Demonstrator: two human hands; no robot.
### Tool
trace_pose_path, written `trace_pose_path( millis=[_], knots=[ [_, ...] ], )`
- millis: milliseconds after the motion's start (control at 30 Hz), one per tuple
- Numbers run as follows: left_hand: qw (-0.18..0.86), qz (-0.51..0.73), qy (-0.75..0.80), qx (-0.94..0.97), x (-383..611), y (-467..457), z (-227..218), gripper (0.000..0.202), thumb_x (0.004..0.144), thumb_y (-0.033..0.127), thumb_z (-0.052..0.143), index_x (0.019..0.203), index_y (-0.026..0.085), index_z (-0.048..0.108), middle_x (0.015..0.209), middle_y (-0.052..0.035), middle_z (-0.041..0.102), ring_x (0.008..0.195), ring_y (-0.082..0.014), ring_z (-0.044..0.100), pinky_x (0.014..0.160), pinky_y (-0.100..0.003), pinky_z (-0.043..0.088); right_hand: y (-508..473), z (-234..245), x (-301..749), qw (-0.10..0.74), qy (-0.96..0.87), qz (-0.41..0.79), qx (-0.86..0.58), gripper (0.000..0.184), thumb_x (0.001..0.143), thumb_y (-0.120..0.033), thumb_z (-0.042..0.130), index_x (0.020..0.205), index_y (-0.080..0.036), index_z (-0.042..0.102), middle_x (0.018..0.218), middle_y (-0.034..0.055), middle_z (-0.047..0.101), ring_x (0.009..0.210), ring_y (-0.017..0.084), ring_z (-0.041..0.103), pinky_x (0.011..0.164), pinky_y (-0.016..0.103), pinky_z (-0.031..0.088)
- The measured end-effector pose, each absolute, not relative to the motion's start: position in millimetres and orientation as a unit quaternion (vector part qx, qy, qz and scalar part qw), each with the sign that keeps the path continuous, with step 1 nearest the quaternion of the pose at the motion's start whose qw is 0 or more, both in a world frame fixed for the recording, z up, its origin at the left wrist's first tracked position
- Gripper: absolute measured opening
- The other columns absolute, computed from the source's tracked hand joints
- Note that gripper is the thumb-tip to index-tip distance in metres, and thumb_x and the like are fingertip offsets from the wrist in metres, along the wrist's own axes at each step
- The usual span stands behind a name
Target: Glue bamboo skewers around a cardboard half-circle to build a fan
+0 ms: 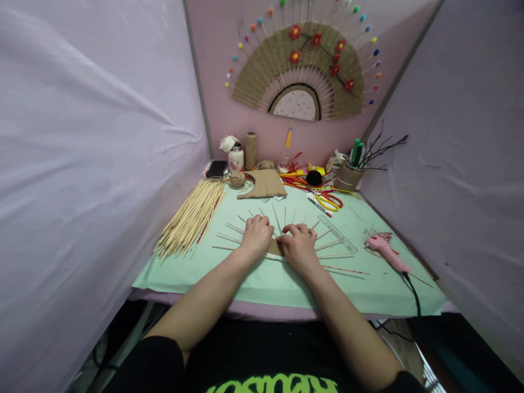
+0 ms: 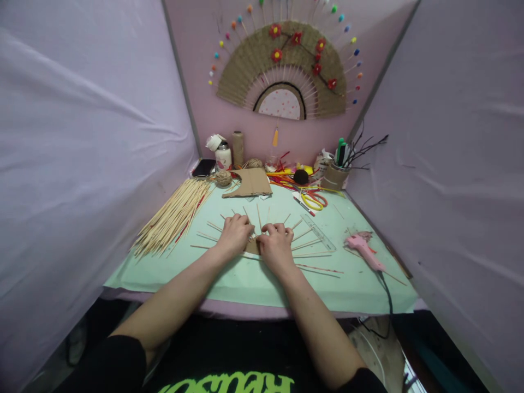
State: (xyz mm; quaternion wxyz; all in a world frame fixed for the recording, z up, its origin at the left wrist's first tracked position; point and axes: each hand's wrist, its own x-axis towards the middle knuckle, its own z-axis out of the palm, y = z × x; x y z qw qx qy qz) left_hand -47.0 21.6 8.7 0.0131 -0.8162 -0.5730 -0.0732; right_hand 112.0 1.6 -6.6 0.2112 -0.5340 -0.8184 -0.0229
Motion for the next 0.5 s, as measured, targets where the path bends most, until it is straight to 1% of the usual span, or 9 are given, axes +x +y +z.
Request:
trace_pose_path(
  millis=[300, 500],
  knots=[
    [0.009, -0.066, -0.573, -0.817, -46.0, 22.3, 8.0, 0.023, 0.094, 0.023, 0.05, 0.098, 0.019, 0.073, 0.11, -0.0133, 0.06, 0.111, -0.0302, 0.046, 0.088, -0.044, 0.034, 2.6, -7.9, 110.9, 0.203, -0.817, -0.024, -0.539, 0.023, 0.091, -0.021, 0.059, 0.086, -0.028, 0.08, 0.113, 0.0047, 0.067, 0.108, 0.024, 0.041, 0.092, 0.042, 0.021],
    [0.0, -0.061, -0.574, -0.817, -46.0, 21.2, 11.1, 0.02, 0.092, 0.021, 0.054, 0.097, 0.019, 0.073, 0.11, -0.0134, 0.06, 0.111, -0.0305, 0.045, 0.088, -0.044, 0.033, 3.0, -8.3, 110.2, 0.201, -0.816, -0.02, -0.542, 0.023, 0.09, -0.019, 0.058, 0.086, -0.028, 0.08, 0.114, 0.0045, 0.068, 0.109, 0.024, 0.042, 0.091, 0.042, 0.02]
  ],
)
